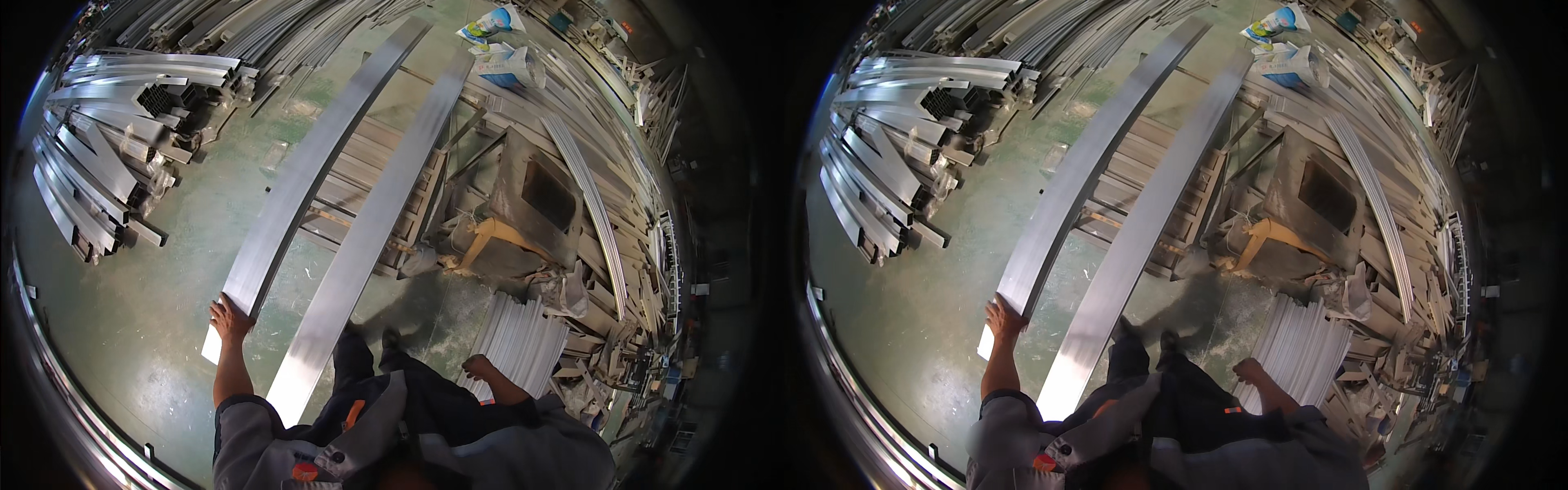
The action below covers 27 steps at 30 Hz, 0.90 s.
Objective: The person repeatedly picks up long, flat metal sheets from a pile on the floor, lifts them, and places them back down in a different spot. The person handles the sheets one at a time, moving them within a cluttered workshop area.
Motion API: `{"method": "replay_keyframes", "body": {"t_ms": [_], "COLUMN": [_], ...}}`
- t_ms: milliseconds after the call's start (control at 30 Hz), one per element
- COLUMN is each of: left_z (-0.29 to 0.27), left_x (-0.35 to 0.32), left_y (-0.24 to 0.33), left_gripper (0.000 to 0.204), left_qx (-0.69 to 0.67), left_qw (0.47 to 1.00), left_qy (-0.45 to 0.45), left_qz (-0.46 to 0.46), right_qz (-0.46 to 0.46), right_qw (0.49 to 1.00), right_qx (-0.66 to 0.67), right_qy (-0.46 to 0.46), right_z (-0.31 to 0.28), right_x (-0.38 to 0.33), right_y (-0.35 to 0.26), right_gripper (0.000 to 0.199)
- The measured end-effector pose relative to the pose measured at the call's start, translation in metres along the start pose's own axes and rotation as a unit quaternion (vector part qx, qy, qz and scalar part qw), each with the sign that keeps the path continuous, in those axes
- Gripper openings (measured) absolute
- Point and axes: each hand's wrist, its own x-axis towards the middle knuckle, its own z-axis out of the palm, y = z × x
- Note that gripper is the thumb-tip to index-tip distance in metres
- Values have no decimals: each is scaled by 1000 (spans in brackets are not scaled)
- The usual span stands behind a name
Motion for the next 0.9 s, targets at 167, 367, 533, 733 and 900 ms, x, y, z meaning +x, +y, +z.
{"method": "replay_keyframes", "body": {"t_ms": [167,367,533,733,900], "left_z": [2,-56,-122,-104,-53], "left_x": [10,-39,-155,-235,-275], "left_y": [-12,5,53,105,77], "left_gripper": [130,125,127,130,130], "left_qx": [-6,-37,-91,-180,-146], "left_qw": [999,997,984,967,969], "left_qy": [-32,-12,-72,11,25], "left_qz": [28,62,136,179,197], "right_qz": [-207,-315,-226,-202,-215], "right_qw": [977,945,894,869,842], "right_qx": [47,16,321,452,495], "right_qy": [2,-90,-214,-4,20], "right_z": [36,81,61,10,39], "right_x": [-25,-40,-28,-37,-7], "right_y": [-156,-315,-478,-572,-502], "right_gripper": [43,50,70,69,65]}}
